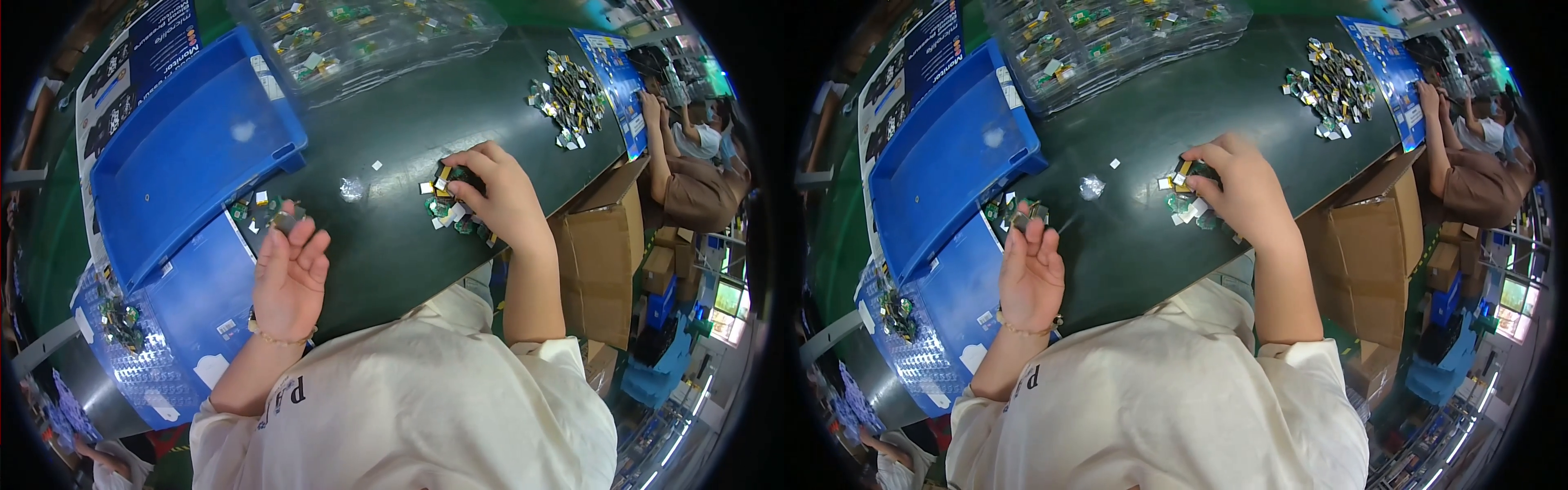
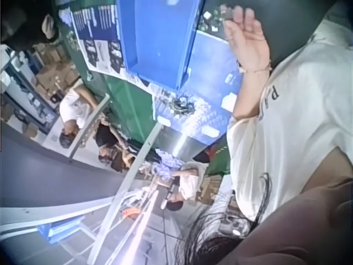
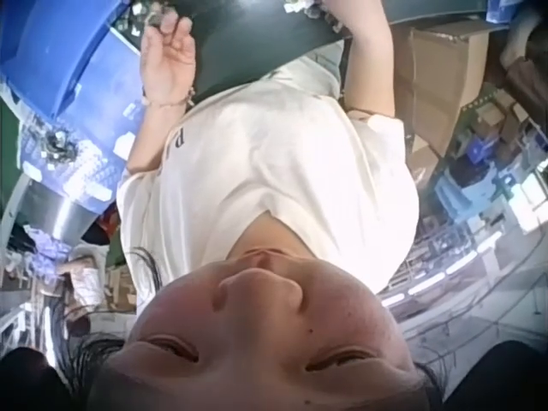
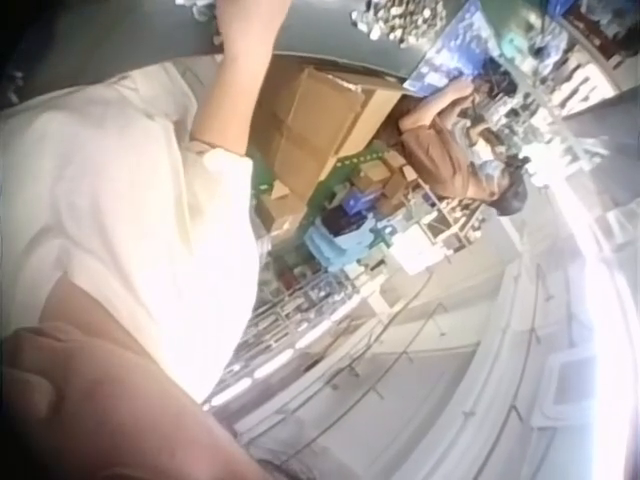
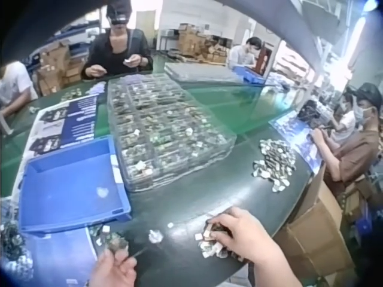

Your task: Assembling electronic components onto small circuit boards.

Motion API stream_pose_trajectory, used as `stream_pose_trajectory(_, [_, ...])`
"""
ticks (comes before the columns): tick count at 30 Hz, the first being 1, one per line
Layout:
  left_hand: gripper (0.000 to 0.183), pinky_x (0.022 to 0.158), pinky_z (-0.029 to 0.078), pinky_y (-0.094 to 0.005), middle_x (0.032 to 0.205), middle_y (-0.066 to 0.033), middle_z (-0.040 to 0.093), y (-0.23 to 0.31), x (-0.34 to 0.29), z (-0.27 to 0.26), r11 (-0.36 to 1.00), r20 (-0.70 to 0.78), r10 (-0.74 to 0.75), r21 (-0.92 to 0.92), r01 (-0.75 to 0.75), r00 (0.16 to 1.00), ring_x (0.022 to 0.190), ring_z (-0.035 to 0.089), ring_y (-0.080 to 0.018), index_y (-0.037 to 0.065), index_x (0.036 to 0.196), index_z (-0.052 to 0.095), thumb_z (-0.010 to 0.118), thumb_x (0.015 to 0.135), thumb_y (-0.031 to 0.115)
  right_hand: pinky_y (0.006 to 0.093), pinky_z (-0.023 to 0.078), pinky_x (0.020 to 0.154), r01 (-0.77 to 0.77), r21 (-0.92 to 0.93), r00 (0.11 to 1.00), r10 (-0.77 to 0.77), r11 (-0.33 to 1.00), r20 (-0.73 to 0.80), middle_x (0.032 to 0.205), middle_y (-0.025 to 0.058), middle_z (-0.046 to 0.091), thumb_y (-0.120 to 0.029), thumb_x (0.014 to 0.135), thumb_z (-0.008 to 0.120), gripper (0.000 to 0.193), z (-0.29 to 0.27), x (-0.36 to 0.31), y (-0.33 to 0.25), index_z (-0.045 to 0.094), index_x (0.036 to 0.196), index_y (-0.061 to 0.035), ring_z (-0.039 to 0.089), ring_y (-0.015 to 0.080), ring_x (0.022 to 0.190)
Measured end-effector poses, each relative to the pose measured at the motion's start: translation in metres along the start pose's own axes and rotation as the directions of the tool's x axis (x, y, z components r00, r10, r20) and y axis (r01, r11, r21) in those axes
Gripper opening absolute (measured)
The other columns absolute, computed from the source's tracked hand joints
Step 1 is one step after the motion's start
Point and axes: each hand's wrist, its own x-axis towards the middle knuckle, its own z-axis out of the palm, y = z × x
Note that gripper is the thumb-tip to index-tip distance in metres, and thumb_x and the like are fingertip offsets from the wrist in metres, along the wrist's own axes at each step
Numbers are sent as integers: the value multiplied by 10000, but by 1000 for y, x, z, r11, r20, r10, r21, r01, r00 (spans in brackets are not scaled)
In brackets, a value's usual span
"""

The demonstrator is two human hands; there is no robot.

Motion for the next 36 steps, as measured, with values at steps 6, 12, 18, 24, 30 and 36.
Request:
stream_pose_trajectory(6, [326, 839, 536, -315, 1177, -69, 587, -2, 3, 13, 985, -260, 38, -153, -80, 965, 1021, 609, -213, 104, 1293, 412, 376, 969, 97, 321, 470, 705, -47, 40, 999, 48, 998, -23, 871, 73, 564, -13, 766, 632, 287, 5, 2, 6, 655, 1033, -117, 566, 240, 792])
stream_pose_trajectory(12, [172, 743, 550, -330, 1025, -131, 630, -3, -1, 0, 994, 97, -78, -71, 85, 992, 949, 637, -266, 75, 1093, 469, 380, 971, 158, 347, 467, 676, 230, -209, 967, -247, 950, -58, 877, 64, 563, -37, 684, 682, 234, 1, 10, 1, 655, 904, -113, 560, 248, 817])
stream_pose_trajectory(18, [229, 724, 532, -351, 946, -141, 634, -2, 0, 3, 992, -58, -117, -45, 114, 991, 867, 648, -270, 71, 1033, 469, 384, 966, 273, 345, 458, 632, 135, -153, 988, -144, 979, -49, 736, 47, 585, -49, 635, 720, 171, -10, 6, -11, 566, 707, -72, 579, 270, 735])
stream_pose_trajectory(24, [385, 771, 511, -336, 953, -166, 628, -10, -3, -1, 962, 316, -31, 267, -58, 948, 908, 632, -261, 9, 974, 532, 424, 955, 378, 286, 443, 536, 536, 108, 814, -479, 837, -329, 821, 49, 678, -10, 597, 720, 203, 9, -11, -53, 546, 672, -82, 587, 181, 597])
stream_pose_trajectory(30, [266, 848, 493, -296, 1008, -71, 618, -16, -8, 20, 799, 0, 48, 600, -39, 999, 958, 594, -146, 6, 1140, 509, 511, 939, 180, 274, 417, 524, 682, 117, 702, -602, 721, -380, 814, 22, 669, -52, 598, 747, 217, 36, -12, -80, 550, 675, -100, 541, 159, 586])
stream_pose_trajectory(36, [179, 814, 501, -295, 984, -46, 618, -14, -9, 11, 822, -23, 78, 567, -52, 997, 945, 584, -121, 24, 1072, 528, 528, 922, 120, 268, 402, 547, 701, 86, 670, -613, 707, -419, 828, 11, 661, -65, 578, 749, 207, 52, -9, -86, 578, 689, -99, 513, 161, 606])
